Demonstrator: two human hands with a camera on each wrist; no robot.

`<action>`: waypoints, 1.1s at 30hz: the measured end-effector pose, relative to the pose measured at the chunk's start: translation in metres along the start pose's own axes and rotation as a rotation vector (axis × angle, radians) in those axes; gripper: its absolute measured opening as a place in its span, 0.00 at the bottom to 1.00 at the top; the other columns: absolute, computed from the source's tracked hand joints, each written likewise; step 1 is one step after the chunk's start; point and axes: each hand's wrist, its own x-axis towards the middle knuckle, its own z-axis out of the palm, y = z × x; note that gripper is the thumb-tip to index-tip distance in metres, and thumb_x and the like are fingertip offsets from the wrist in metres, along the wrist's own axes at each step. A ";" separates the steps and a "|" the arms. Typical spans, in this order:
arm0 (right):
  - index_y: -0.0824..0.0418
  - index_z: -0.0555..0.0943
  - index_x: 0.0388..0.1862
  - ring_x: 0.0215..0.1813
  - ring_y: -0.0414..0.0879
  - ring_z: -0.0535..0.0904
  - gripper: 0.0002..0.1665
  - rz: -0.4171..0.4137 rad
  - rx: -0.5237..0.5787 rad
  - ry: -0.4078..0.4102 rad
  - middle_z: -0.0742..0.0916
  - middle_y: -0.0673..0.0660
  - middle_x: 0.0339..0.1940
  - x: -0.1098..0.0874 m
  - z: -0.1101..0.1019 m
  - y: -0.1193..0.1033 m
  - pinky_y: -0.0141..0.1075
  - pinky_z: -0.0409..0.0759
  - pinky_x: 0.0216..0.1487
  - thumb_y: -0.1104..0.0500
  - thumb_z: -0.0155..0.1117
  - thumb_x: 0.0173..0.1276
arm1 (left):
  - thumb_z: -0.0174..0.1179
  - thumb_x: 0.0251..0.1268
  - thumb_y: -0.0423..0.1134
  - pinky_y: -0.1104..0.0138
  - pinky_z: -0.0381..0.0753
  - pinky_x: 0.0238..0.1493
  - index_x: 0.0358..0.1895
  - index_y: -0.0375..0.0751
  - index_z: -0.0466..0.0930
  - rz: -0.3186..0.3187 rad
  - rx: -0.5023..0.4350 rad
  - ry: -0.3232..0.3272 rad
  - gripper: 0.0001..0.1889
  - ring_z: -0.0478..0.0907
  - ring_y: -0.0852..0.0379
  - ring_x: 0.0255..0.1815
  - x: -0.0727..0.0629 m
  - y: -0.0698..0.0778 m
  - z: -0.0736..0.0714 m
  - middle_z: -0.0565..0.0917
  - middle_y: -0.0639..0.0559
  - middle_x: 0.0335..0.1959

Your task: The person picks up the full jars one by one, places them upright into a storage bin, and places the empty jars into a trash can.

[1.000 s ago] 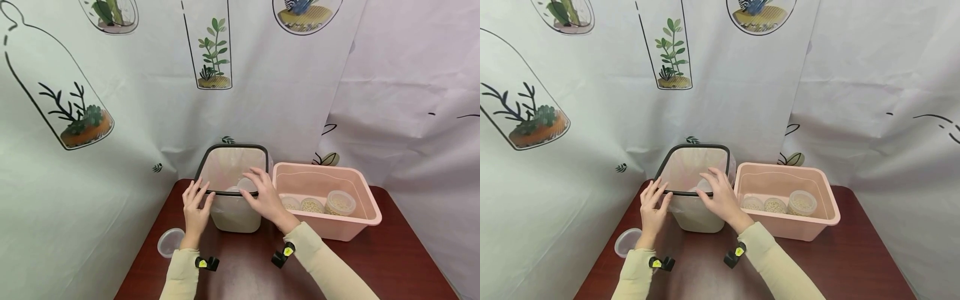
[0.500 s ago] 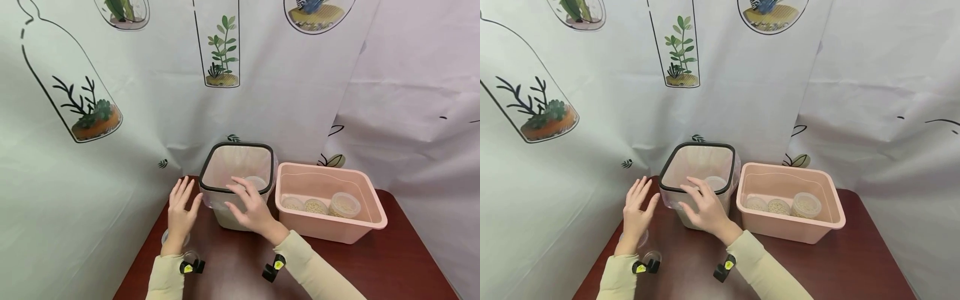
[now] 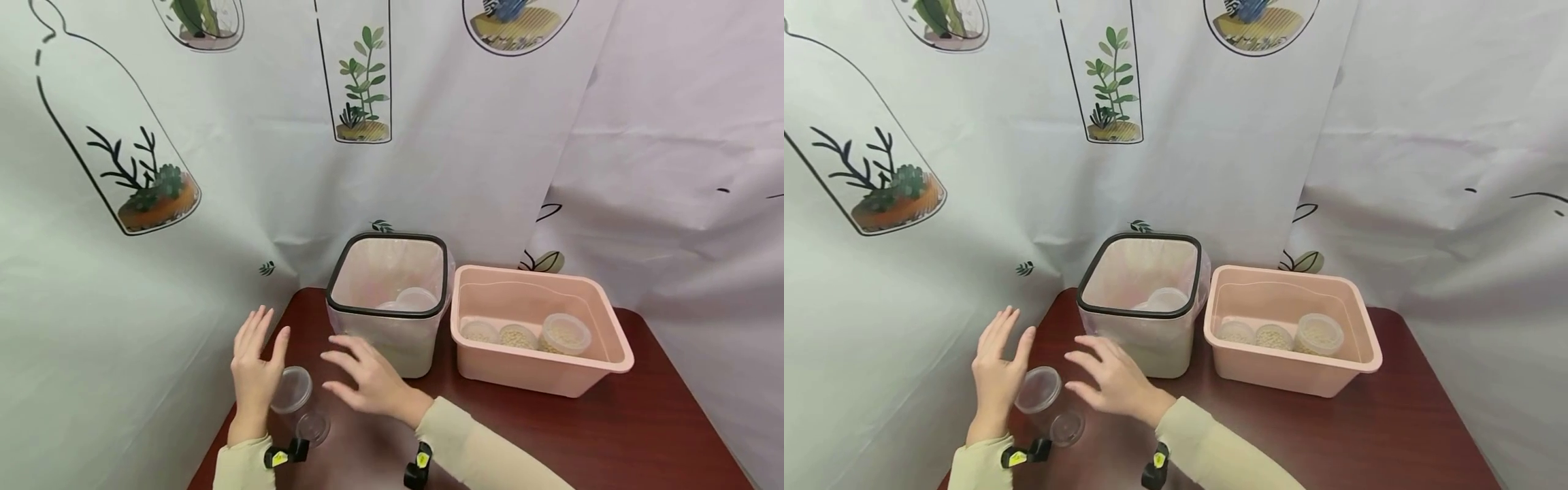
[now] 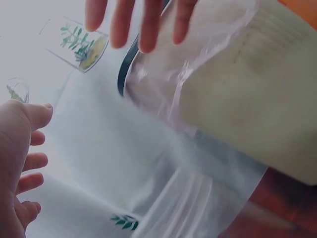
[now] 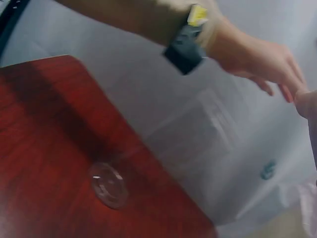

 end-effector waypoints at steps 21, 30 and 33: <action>0.52 0.72 0.61 0.64 0.47 0.66 0.31 0.225 0.118 -0.215 0.67 0.57 0.65 -0.021 0.061 -0.039 0.27 0.71 0.54 0.47 0.66 0.60 | 0.65 0.55 0.32 0.54 0.61 0.64 0.56 0.33 0.76 -0.165 0.110 -0.038 0.23 0.67 0.40 0.62 -0.029 -0.016 -0.039 0.75 0.39 0.58; 0.53 0.74 0.50 0.59 0.45 0.72 0.26 0.255 0.135 -0.200 0.66 0.59 0.65 -0.022 0.073 -0.043 0.24 0.71 0.51 0.44 0.69 0.56 | 0.67 0.50 0.30 0.60 0.62 0.64 0.52 0.33 0.79 -0.154 0.087 0.041 0.22 0.70 0.40 0.59 -0.032 -0.020 -0.043 0.78 0.39 0.54; 0.53 0.73 0.45 0.56 0.42 0.74 0.26 0.245 0.133 -0.167 0.69 0.59 0.62 -0.022 0.076 -0.043 0.22 0.71 0.50 0.44 0.71 0.53 | 0.68 0.48 0.28 0.58 0.63 0.63 0.51 0.33 0.80 -0.153 0.082 0.057 0.22 0.70 0.42 0.59 -0.032 -0.020 -0.042 0.78 0.39 0.54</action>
